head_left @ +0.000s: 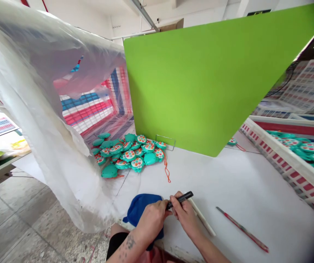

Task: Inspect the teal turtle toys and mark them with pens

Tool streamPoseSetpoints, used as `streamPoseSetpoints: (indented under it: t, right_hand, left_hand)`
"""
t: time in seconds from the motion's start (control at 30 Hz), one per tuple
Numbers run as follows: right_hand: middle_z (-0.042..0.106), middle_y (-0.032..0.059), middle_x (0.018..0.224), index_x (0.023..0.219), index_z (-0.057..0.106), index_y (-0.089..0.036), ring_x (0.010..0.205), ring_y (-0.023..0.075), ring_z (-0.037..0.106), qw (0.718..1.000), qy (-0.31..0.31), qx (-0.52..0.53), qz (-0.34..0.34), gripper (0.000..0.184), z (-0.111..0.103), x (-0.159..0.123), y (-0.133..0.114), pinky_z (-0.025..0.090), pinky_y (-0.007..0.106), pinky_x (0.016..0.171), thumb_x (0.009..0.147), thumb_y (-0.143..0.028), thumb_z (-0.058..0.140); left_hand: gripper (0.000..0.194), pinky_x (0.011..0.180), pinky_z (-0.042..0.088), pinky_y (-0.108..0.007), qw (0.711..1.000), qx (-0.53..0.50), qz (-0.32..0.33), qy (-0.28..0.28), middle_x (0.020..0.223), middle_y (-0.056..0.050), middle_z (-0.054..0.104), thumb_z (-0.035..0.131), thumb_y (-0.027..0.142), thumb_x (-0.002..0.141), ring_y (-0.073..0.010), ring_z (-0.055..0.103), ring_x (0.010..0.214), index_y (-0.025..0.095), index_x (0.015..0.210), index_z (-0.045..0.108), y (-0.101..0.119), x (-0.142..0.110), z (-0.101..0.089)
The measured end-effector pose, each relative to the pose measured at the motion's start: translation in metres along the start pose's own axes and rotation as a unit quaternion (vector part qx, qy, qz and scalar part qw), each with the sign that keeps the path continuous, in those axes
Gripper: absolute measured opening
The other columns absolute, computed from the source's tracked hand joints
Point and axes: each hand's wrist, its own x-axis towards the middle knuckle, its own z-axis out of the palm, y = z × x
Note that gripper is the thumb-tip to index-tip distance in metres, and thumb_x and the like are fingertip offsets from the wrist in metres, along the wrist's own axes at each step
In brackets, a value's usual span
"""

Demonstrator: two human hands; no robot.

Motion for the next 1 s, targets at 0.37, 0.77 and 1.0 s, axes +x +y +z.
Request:
streamPoseSetpoints:
  t: [0.37, 0.77, 1.0]
  right_hand:
    - [0.07, 0.011, 0.07, 0.07, 0.062, -0.022, 0.067, 0.0312, 0.065, 0.856, 0.008, -0.507, 0.104, 0.038, -0.115, 0.017, 0.009, 0.039, 0.036, 0.057, 0.084, -0.051, 0.042]
    - [0.067, 0.0096, 0.094, 0.111, 0.051, -0.022, 0.088, 0.0262, 0.064, 0.906, 0.006, -0.421, -0.049, 0.036, -0.1, 0.022, 0.016, 0.05, 0.041, 0.077, 0.09, -0.046, 0.035]
    - [0.022, 0.0042, 0.153, 0.147, 0.019, -0.028, 0.14, 0.0224, 0.021, 0.902, -0.114, -0.344, -0.235, 0.071, -0.023, 0.03, 0.004, 0.026, 0.046, 0.114, 0.082, -0.015, 0.047]
  left_hand:
    - [0.042, 0.108, 0.023, -0.056, 0.98, 0.14, -0.044, 0.133, 0.138, -0.018, 0.045, 0.055, 0.022, 0.083, -0.0365, 0.029, 0.134, 0.016, 0.125, 0.052, -0.076, 0.077, -0.065]
    - [0.04, 0.1, 0.038, -0.05, 0.962, -0.086, -0.134, 0.22, 0.119, -0.014, 0.057, 0.065, 0.022, 0.072, -0.0316, 0.049, 0.117, 0.018, 0.11, 0.057, -0.087, 0.076, -0.072]
    - [0.053, 0.079, 0.055, -0.038, 0.887, -0.391, -0.207, 0.133, 0.101, -0.013, 0.067, 0.053, 0.041, 0.086, -0.0193, 0.066, 0.085, 0.014, 0.131, 0.043, -0.036, 0.037, -0.026]
